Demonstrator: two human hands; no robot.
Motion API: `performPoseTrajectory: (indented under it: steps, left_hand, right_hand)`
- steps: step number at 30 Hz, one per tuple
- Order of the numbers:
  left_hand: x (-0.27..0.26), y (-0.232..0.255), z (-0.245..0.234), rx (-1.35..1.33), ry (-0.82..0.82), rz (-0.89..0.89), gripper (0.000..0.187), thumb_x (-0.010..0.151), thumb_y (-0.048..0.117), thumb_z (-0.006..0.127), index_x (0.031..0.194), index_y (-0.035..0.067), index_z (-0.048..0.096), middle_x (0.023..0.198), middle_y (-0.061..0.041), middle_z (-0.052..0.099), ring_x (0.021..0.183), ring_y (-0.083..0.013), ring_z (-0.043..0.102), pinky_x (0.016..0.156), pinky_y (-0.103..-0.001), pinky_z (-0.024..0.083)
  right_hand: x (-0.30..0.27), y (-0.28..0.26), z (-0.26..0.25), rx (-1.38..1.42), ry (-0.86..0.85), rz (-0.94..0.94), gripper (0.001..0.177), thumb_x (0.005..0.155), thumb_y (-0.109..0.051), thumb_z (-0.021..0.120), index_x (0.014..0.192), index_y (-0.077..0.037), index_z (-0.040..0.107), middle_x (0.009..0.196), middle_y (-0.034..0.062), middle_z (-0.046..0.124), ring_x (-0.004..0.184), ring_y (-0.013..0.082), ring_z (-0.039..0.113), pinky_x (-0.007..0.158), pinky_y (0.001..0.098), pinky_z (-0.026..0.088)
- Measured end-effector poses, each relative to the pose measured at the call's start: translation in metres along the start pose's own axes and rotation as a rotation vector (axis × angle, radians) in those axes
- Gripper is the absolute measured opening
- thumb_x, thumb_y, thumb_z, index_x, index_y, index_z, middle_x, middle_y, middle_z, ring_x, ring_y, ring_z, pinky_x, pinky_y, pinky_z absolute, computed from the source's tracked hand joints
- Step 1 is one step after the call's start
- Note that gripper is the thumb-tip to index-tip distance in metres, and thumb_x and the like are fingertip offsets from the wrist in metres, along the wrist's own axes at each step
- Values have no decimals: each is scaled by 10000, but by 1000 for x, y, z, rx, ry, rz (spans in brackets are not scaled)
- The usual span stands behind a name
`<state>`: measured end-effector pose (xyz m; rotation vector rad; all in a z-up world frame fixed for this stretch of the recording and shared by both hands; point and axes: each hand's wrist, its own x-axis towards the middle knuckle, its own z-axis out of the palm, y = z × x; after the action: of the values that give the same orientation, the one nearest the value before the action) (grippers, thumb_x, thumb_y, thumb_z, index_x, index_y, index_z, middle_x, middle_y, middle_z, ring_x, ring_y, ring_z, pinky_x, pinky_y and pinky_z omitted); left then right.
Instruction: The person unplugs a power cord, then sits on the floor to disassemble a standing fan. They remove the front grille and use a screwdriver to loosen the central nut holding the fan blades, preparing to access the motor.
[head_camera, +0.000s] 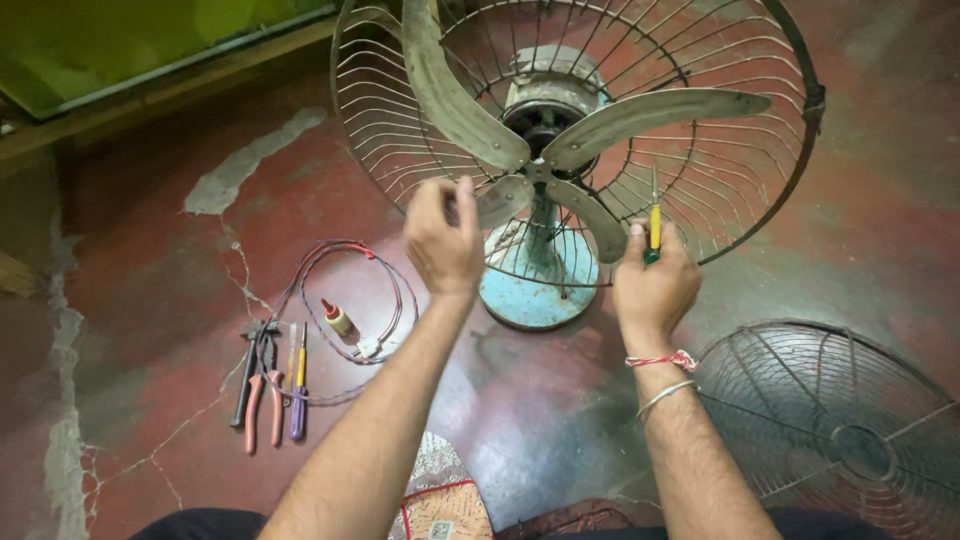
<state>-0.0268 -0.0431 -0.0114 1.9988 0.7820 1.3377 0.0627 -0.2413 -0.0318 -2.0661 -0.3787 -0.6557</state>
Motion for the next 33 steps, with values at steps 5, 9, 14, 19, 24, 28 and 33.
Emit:
performPoseTrajectory:
  steps: [5, 9, 14, 19, 24, 28, 33]
  left_hand:
    - [-44, 2, 9, -13, -375, -76, 220, 957, 293, 701, 1033, 87, 726, 917, -124, 738, 849, -279, 715, 761, -401, 536]
    - [-59, -1, 25, -73, -314, 95, 380, 934, 209, 703, 1295, 92, 696, 1144, -152, 739, 1069, -318, 697, 925, -417, 541]
    - [-63, 7, 42, 132, -351, 123, 671, 816, 244, 783, 1407, 26, 552, 1277, -221, 645, 1183, -395, 611, 1005, -495, 463]
    - [-61, 14, 50, 171, -407, -4, 679, 780, 263, 799, 1368, 18, 565, 1250, -220, 661, 1191, -414, 593, 992, -507, 454]
    - [-52, 22, 52, 137, -446, -179, 501, 884, 294, 757, 1299, 38, 641, 1237, -211, 681, 1146, -391, 647, 974, -496, 488]
    - [-57, 22, 45, 47, -393, -126, 496, 887, 272, 729, 1307, 22, 639, 1272, -214, 670, 1081, -413, 663, 924, -501, 510]
    - [-57, 23, 35, 39, -371, -68, 503, 885, 283, 741, 1293, 5, 646, 1260, -218, 680, 1100, -415, 668, 932, -498, 517]
  right_hand:
    - [-4, -8, 1, 41, 35, -14, 98, 994, -194, 714, 1054, -120, 737, 885, 148, 732, 811, 368, 710, 695, 460, 518]
    - [-3, -9, -3, 15, 2, 69, 131, 973, -204, 711, 1076, -132, 748, 883, 146, 746, 823, 355, 727, 722, 452, 538]
    - [-3, -6, -3, -63, -50, 91, 194, 989, -210, 695, 1163, -145, 752, 940, 174, 752, 888, 397, 718, 747, 485, 541]
    - [-5, 6, 2, -24, -78, 34, 249, 987, -188, 697, 1230, -138, 712, 1005, 172, 754, 931, 396, 722, 770, 481, 549]
    - [-2, 10, 3, 32, -109, 101, 278, 965, -159, 702, 1243, -158, 697, 1007, 155, 760, 931, 371, 737, 772, 471, 553]
    - [-10, 6, -1, 10, -76, 50, 281, 969, -135, 703, 1249, -150, 699, 1030, 172, 754, 952, 402, 715, 782, 491, 538]
    - [-20, -6, -15, 17, -76, 12, 282, 971, -132, 696, 1252, -157, 695, 1028, 178, 756, 947, 405, 716, 789, 492, 539]
